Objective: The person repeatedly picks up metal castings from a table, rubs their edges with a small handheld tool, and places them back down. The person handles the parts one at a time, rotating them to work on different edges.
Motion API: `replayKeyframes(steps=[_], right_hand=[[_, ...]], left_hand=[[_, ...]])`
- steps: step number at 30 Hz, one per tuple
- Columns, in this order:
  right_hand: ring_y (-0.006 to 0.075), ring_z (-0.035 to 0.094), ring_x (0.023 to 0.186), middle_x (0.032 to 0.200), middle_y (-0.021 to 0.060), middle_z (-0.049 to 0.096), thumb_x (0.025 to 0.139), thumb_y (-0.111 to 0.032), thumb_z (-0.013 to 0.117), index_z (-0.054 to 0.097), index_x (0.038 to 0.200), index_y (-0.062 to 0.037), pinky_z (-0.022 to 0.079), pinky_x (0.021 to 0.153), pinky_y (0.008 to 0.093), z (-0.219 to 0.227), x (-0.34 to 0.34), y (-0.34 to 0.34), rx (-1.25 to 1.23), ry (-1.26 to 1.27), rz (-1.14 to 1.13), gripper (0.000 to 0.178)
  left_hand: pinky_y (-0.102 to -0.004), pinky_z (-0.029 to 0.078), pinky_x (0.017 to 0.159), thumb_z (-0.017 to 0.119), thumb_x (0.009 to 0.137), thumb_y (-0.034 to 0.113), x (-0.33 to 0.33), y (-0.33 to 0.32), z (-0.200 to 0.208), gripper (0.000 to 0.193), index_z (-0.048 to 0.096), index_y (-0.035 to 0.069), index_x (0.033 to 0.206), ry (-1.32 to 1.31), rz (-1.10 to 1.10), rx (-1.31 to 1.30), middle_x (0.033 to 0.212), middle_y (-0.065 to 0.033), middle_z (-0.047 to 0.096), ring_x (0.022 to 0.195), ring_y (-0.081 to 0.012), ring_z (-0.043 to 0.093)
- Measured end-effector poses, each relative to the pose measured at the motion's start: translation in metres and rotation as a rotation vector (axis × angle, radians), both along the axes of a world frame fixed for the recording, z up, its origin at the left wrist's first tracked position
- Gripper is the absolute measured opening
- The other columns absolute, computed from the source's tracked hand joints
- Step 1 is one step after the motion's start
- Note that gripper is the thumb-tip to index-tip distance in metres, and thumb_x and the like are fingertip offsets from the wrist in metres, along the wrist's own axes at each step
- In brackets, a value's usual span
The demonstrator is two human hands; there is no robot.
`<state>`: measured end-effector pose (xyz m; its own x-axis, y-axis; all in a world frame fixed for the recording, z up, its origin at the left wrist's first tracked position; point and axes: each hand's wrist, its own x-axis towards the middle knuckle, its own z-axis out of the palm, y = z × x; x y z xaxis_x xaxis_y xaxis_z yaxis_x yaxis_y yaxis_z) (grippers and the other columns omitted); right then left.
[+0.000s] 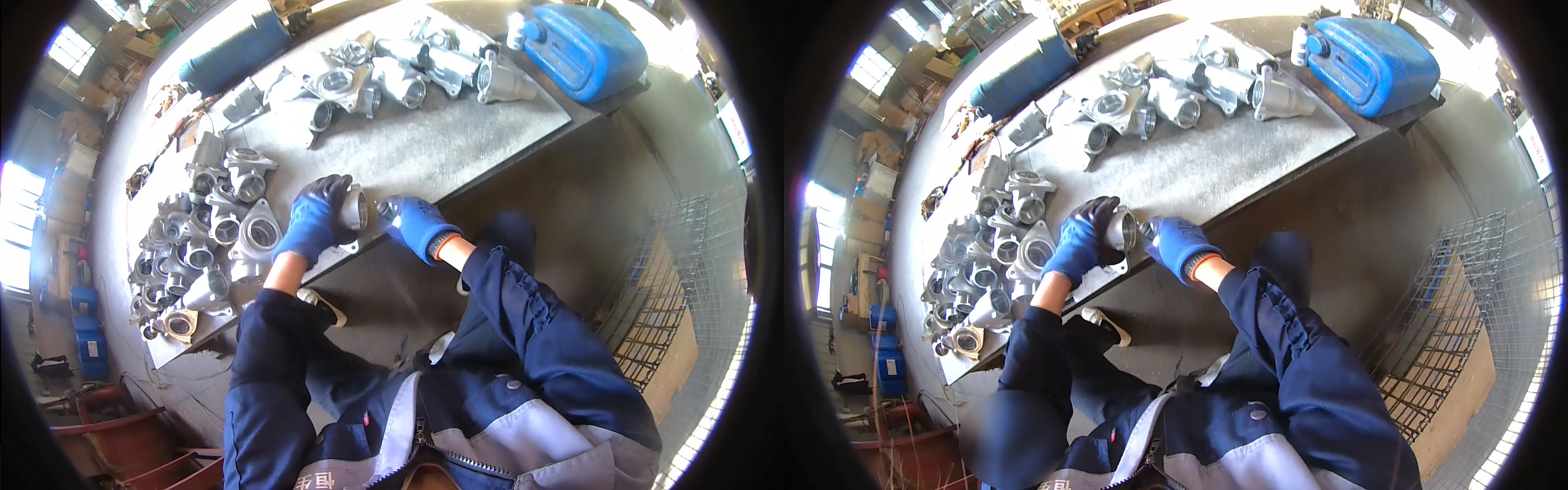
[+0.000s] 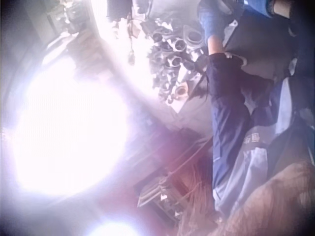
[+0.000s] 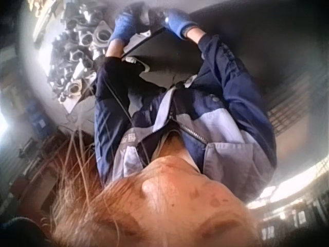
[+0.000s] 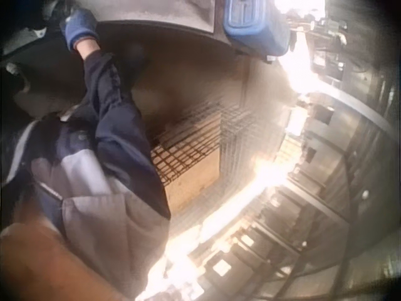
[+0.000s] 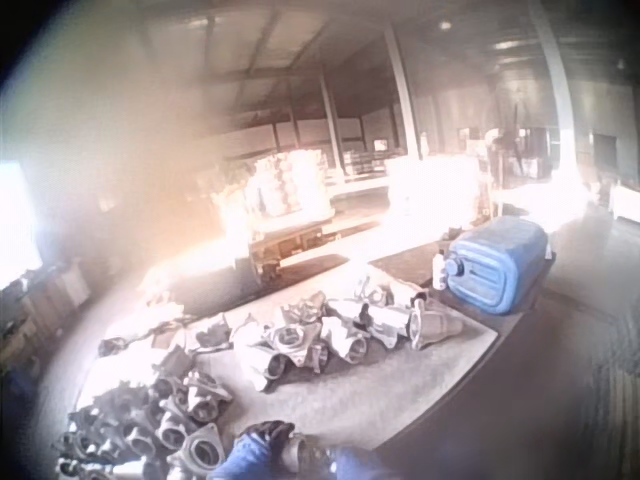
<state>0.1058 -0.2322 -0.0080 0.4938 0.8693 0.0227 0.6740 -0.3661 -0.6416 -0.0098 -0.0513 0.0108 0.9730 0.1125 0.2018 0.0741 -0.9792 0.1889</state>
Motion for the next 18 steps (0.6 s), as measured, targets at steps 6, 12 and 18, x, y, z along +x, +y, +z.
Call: replayKeyframes(steps=[6,12,18], right_hand=[[0.0314,0.069,0.083,0.089,0.0141,0.071,0.089,-0.021,0.053,0.069,0.096,-0.0133,0.052,0.071,0.0437,0.013,0.019,0.026,-0.222,-0.403,0.015,0.02],[0.0237,0.072,0.083,0.087,0.0107,0.073,0.088,-0.017,0.052,0.073,0.09,-0.0116,0.054,0.067,0.0366,0.021,0.019,0.041,-0.319,-0.585,0.1,0.022],[0.0324,0.07,0.085,0.09,0.0187,0.071,0.091,-0.018,0.048,0.072,0.094,-0.0047,0.056,0.073,0.0427,0.02,0.01,0.036,-0.285,-0.284,0.056,0.028]], left_hand=[[-0.0406,0.046,0.096,0.089,0.049,0.028,-0.006,-0.006,0.006,0.087,0.054,0.016,0.127,0.203,0.136,-0.03,0.122,-0.0111,0.061,0.112,-0.0309,0.058],[-0.0415,0.049,0.093,0.09,0.047,0.029,-0.004,-0.003,0.002,0.089,0.055,0.011,0.126,0.2,0.147,-0.05,0.114,-0.0149,0.064,0.105,-0.0343,0.062],[-0.0421,0.049,0.091,0.09,0.047,0.03,-0.006,-0.005,0.005,0.088,0.055,0.016,0.126,0.245,0.184,0.02,0.111,-0.0125,0.065,0.102,-0.0335,0.063]])
